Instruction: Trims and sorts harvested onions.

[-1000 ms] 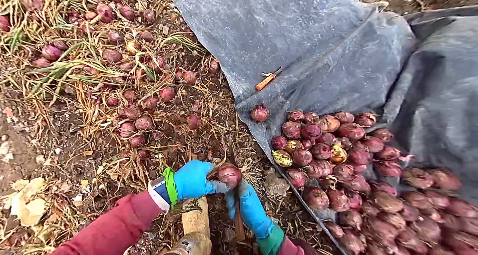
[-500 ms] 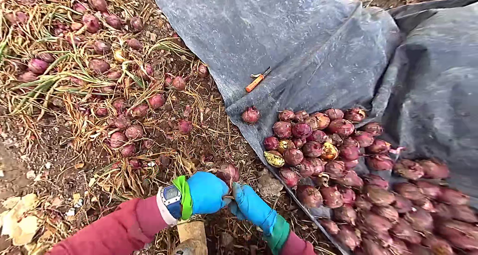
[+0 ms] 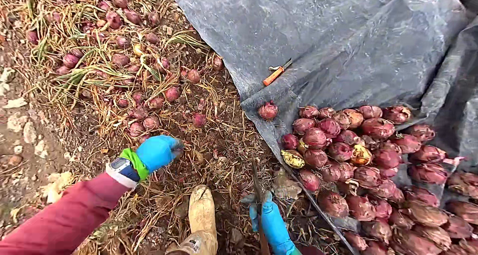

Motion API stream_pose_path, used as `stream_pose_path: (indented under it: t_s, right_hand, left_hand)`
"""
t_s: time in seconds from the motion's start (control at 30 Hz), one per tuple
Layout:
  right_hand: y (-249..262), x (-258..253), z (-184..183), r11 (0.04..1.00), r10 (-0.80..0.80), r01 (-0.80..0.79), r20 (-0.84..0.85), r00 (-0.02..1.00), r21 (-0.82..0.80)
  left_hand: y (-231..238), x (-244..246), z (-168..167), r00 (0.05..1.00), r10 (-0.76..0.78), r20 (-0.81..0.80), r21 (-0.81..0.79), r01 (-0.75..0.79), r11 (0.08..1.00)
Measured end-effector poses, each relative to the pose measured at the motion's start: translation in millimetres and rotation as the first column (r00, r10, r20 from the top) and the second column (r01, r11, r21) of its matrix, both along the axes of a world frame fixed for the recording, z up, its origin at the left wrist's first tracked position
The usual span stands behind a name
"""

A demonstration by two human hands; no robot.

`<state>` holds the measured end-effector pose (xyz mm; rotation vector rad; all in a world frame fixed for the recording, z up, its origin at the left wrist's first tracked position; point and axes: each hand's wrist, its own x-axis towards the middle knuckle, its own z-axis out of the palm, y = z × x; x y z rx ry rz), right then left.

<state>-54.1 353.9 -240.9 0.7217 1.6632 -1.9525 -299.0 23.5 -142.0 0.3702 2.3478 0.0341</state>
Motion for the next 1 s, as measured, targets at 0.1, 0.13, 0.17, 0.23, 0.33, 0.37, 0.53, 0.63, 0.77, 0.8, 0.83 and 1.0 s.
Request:
stream_pose_path:
  t_s: [0.1,0.13,0.17,0.23,0.33,0.37,0.53,0.63,0.77,0.8,0.83,1.0]
  right_hand:
    - [-20,-12,-5,0.997,0.072,-0.070,0.044,0.996,-0.036]
    - [-24,-16,-5,0.994,0.100,-0.099,0.051,0.994,-0.038]
    - [-27,-22,-4,0.992,0.120,-0.118,0.051,0.991,-0.035]
    - [-25,-35,-2,0.991,0.129,-0.128,0.045,0.991,-0.031]
    - [-22,-51,-2,0.998,0.056,-0.054,0.046,0.997,-0.036]
    - [-23,-56,-5,0.998,0.023,-0.020,0.055,0.998,-0.052]
    - [-39,-67,-22,0.987,-0.054,0.071,0.115,0.992,-0.146]
    - [-45,-60,-20,0.986,-0.047,0.062,0.097,0.994,-0.153]
    - [-42,-47,-16,0.981,-0.014,0.027,0.067,0.998,-0.193]
    - [-42,-42,-14,0.977,0.016,-0.006,0.044,0.999,-0.213]
    - [-43,-39,-11,0.972,0.057,-0.055,0.001,0.998,-0.229]
    - [-49,-44,26,0.994,0.037,-0.060,-0.237,0.971,-0.089]
  left_hand:
    - [42,-77,-68,0.943,-0.115,-0.311,0.092,0.150,0.984]
    - [51,-95,-93,0.940,-0.206,-0.271,0.049,0.227,0.973]
    - [58,-107,-115,0.936,-0.296,-0.191,-0.008,0.300,0.954]
    - [62,-120,-145,0.922,-0.386,-0.017,-0.076,0.384,0.920]
    - [52,-130,-147,0.958,-0.286,0.007,-0.044,0.286,0.957]
    - [47,-132,-143,0.969,-0.245,0.005,-0.037,0.245,0.969]
    - [43,-97,-134,0.974,-0.223,0.030,-0.077,0.225,0.971]
    - [42,-77,-133,0.981,-0.179,0.070,-0.074,0.184,0.980]
    - [46,-40,-92,0.972,0.203,0.119,0.180,-0.222,0.958]
    - [54,-23,-71,0.939,0.286,0.193,0.290,-0.333,0.897]
    - [64,-4,-51,0.900,0.325,0.290,0.376,-0.420,0.826]
    - [109,78,-5,0.710,0.222,0.668,0.427,-0.610,0.667]
